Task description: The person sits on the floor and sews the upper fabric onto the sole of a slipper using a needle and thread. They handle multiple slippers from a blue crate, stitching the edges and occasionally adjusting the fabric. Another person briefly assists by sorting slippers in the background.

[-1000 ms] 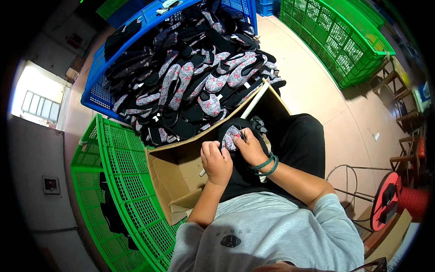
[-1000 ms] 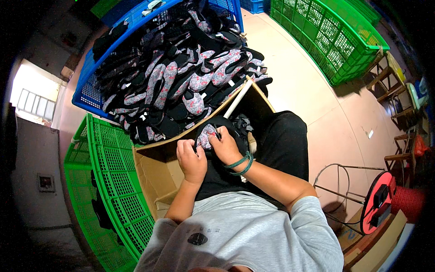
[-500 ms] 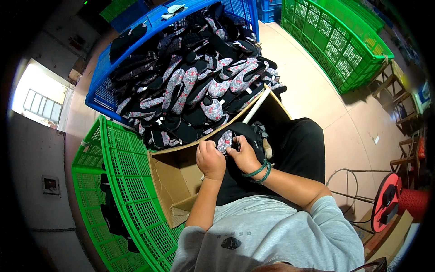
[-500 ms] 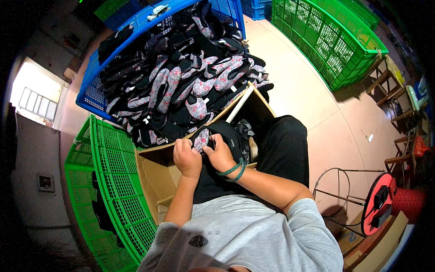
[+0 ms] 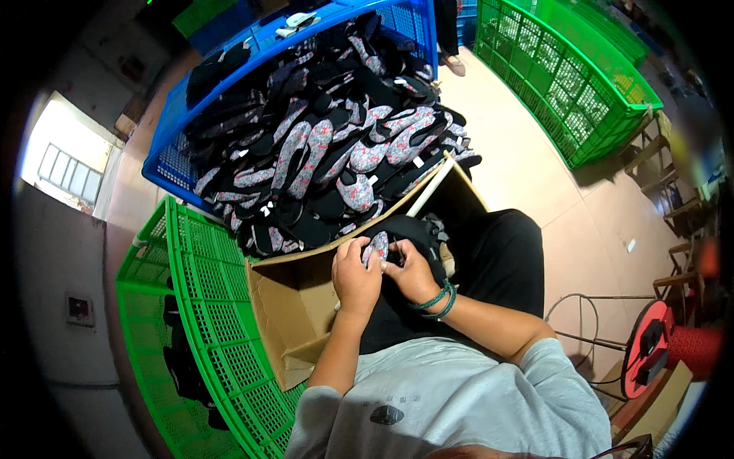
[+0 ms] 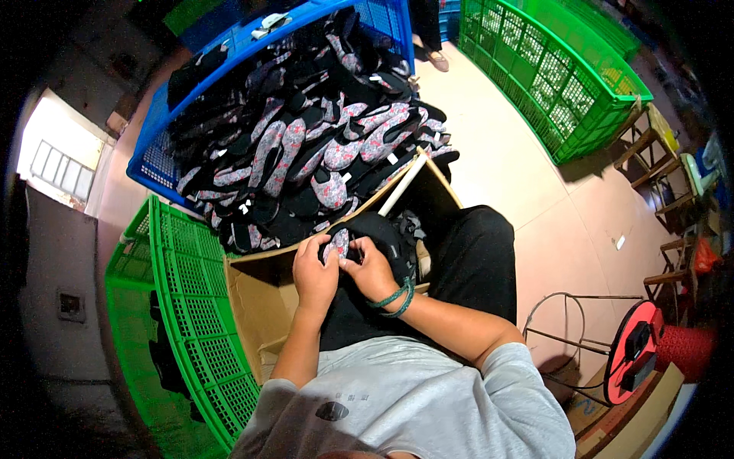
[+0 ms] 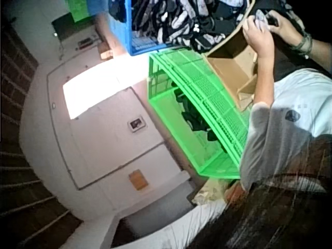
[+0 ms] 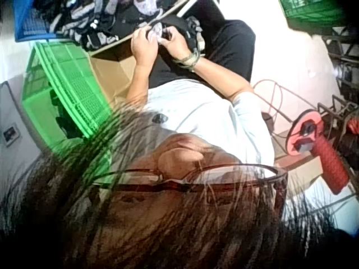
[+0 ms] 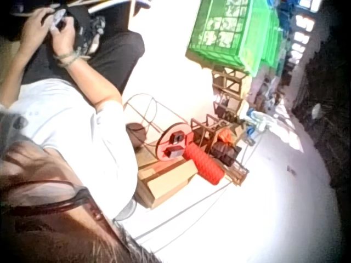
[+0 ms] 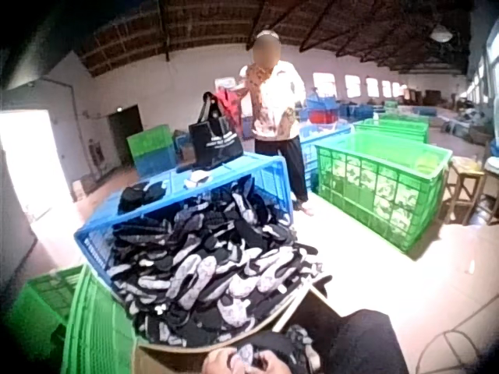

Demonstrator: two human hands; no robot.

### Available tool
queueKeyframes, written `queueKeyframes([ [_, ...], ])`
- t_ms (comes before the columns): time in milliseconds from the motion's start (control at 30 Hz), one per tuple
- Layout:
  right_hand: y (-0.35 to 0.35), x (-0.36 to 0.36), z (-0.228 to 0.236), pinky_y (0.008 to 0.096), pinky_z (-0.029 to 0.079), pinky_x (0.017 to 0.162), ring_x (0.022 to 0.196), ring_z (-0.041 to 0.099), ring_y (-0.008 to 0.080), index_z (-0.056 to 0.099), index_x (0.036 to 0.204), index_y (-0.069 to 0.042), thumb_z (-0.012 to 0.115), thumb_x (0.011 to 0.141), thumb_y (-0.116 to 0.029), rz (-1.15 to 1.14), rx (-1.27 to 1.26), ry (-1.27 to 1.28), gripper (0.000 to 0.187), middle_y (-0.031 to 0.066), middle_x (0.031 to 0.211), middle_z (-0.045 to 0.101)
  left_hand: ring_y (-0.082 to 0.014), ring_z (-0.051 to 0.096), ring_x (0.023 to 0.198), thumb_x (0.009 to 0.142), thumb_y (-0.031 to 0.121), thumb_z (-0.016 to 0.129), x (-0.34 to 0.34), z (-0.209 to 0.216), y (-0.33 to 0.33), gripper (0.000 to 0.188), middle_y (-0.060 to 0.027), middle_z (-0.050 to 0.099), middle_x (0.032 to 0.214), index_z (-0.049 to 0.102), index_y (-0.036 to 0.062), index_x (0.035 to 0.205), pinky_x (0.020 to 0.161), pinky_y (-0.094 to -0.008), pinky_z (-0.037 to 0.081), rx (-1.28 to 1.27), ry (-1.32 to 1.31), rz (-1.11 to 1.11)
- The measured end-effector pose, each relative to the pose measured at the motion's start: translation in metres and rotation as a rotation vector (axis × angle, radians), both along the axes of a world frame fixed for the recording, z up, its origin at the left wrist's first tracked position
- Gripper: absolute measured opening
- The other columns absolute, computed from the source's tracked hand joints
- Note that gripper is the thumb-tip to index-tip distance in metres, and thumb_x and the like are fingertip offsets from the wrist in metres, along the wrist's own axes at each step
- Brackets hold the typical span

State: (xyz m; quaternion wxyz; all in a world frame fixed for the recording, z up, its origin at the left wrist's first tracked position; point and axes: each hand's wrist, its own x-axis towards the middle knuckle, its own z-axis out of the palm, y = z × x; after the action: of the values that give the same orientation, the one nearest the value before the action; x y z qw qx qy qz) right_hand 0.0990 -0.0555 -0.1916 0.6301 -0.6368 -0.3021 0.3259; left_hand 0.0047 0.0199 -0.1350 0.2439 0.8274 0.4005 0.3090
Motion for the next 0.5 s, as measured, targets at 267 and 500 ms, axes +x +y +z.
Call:
queueKeyframes([
  [267,-0.006,0.004,0.004,0.0310,0.048,0.070,0.074,0.056,0.0141,0.057,0.110,-0.001,0.074,0.080,-0.009,0.049,-0.087,-0.087,0.036,0.0103,0.092,0.063,-0.0343,0.061,0.099,0.077,0.018,0.072,0.001,0.000,0.008,0.031,-0.0165,0.063,0.105,0.066,0.0037,0.105,0.087,-0.0409,0.049,0.005,0.067,-0.101],
  [500,-0.007,0.000,0.002,0.0325,0.049,0.074,0.080,0.058,0.0173,0.057,0.110,-0.001,0.074,0.082,-0.013,0.041,-0.034,-0.098,0.035,0.0112,0.096,0.065,-0.0355,0.061,0.108,0.076,0.022,0.073,-0.001,0.019,0.000,0.040,-0.0164,0.063,0.121,0.067,0.0004,0.109,0.093,-0.0415,0.048,0.094,0.234,-0.164],
])
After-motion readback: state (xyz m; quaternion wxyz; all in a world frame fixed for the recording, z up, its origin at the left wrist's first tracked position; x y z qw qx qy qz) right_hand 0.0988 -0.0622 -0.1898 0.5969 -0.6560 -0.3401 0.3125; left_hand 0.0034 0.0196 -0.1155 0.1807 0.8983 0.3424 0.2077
